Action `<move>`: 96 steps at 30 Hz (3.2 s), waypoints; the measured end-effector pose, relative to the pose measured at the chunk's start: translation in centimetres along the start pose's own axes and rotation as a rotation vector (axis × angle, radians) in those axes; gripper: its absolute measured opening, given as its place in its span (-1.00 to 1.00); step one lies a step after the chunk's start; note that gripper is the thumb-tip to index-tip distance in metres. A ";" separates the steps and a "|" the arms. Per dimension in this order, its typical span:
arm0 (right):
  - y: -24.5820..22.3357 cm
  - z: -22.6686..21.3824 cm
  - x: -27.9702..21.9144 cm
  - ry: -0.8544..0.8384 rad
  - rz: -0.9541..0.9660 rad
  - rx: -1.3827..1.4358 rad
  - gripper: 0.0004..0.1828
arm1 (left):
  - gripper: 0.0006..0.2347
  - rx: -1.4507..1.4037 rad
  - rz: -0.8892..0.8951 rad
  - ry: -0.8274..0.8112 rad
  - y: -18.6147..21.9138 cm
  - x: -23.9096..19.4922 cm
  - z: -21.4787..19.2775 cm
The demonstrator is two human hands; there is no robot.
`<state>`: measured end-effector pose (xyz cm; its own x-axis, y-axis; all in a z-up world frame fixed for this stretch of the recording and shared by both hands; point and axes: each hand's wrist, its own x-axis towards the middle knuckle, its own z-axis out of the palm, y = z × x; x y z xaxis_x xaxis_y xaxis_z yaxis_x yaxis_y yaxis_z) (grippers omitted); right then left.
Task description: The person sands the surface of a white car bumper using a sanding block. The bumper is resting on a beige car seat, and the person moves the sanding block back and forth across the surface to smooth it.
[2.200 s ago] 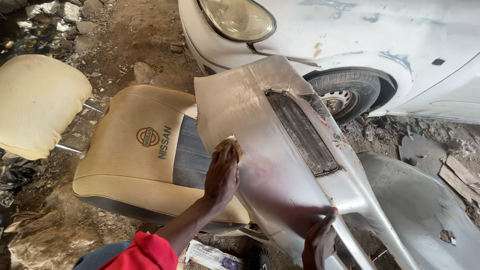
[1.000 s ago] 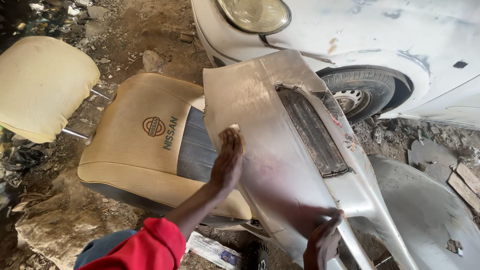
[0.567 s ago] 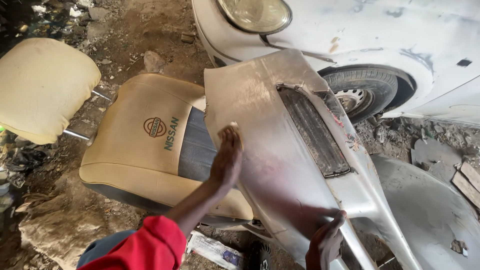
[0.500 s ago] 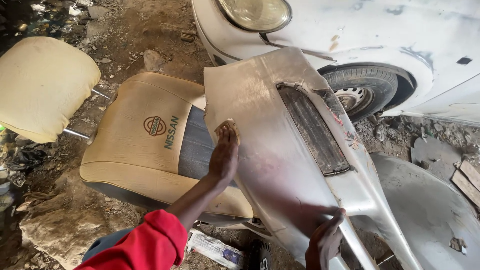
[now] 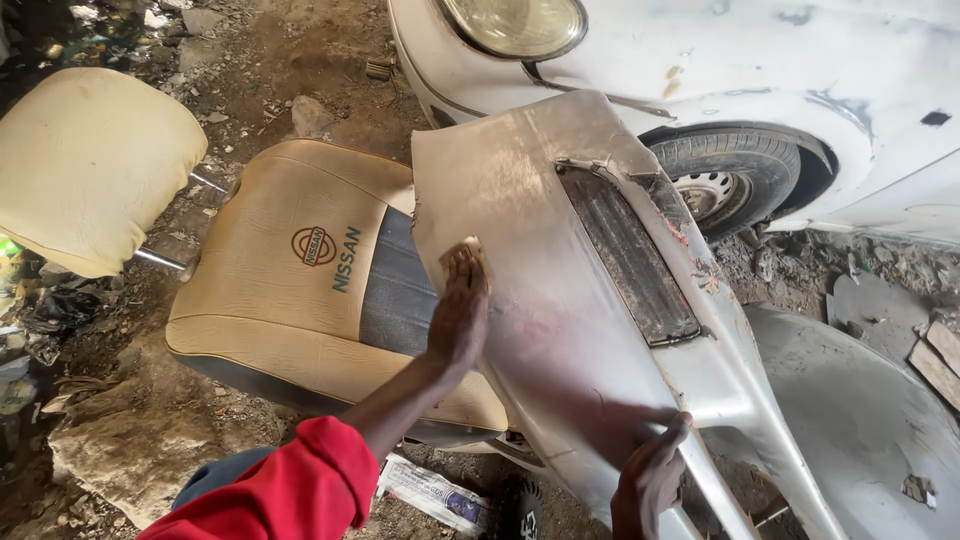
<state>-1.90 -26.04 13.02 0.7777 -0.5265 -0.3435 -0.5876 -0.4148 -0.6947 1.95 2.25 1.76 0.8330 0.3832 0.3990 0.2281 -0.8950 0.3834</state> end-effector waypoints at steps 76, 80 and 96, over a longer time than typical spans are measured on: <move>2.2 -0.3 3.3 -0.135 -0.057 -0.031 0.39 | -0.54 0.161 0.463 0.213 0.6 1.0 -8.1; 1.7 -0.7 2.8 -0.140 -0.056 -0.057 0.38 | -0.45 0.121 0.475 0.171 0.2 1.1 -8.0; 1.8 -0.5 2.4 -0.104 -0.088 -0.045 0.32 | -0.48 -0.056 0.237 0.296 2.4 2.2 -5.6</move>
<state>-1.15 -28.41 11.27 0.8443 -0.4078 -0.3477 -0.5236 -0.4898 -0.6971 1.51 2.17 8.20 0.6760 0.2242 0.7020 0.0122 -0.9559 0.2936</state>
